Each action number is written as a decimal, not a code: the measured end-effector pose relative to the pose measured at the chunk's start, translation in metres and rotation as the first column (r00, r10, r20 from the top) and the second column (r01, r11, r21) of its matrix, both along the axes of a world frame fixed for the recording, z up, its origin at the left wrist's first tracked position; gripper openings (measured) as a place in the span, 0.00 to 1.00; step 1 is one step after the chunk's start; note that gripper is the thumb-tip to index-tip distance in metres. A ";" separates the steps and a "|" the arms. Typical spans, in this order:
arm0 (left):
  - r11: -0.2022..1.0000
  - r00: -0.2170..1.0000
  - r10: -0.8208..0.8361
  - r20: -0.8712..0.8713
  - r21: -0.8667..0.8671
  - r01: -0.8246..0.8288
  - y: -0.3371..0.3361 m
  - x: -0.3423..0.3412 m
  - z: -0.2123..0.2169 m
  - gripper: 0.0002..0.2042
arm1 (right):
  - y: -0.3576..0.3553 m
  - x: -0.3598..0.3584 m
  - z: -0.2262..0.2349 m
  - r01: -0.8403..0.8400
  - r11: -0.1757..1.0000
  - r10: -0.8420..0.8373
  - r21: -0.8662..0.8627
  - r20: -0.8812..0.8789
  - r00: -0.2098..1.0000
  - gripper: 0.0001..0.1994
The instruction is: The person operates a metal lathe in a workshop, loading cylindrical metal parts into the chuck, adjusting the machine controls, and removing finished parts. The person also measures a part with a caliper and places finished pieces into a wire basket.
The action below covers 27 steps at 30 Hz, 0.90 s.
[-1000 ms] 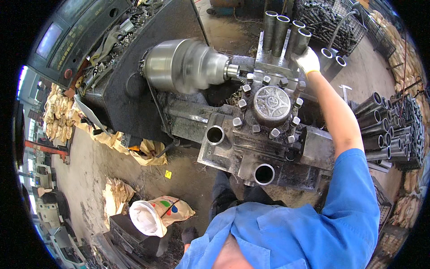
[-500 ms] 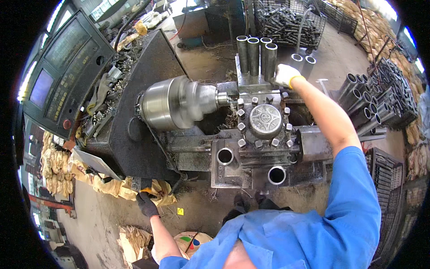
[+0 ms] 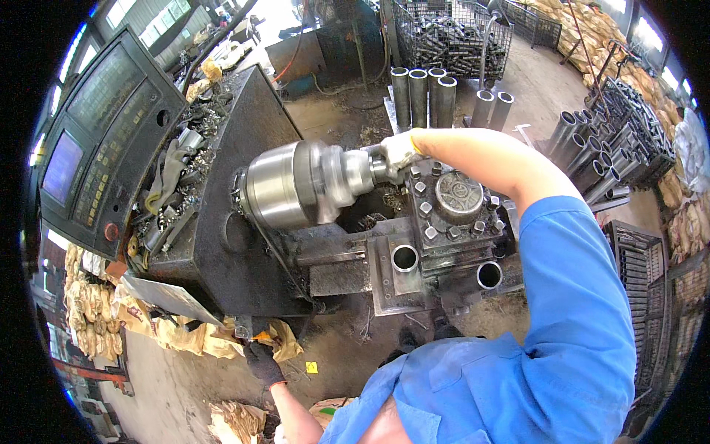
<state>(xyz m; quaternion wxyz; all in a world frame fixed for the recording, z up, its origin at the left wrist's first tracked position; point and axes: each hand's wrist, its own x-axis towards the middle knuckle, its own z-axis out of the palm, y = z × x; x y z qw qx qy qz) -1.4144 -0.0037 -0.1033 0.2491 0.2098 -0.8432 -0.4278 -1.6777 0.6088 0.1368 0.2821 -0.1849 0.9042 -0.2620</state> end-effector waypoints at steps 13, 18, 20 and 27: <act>0.865 0.940 -0.337 -0.063 0.373 0.335 0.212 -0.003 0.057 0.16 | 0.070 -0.063 0.026 0.416 0.861 -0.473 -0.292 -0.761 0.445 0.42; 0.591 0.629 -0.759 -0.167 -0.581 0.559 0.310 -0.088 0.165 0.32 | 0.047 -0.029 0.036 0.127 0.992 -0.117 -0.013 -0.499 0.859 0.17; 0.440 0.537 -0.839 -0.094 -0.698 0.565 0.337 -0.126 0.188 0.37 | 0.045 -0.031 0.016 -0.126 0.987 0.158 0.102 -0.424 0.892 0.19; 0.244 0.629 -0.778 0.008 -0.918 0.314 0.415 -0.228 0.176 0.34 | 0.010 -0.049 -0.034 -0.268 0.962 0.272 0.049 -0.136 0.952 0.21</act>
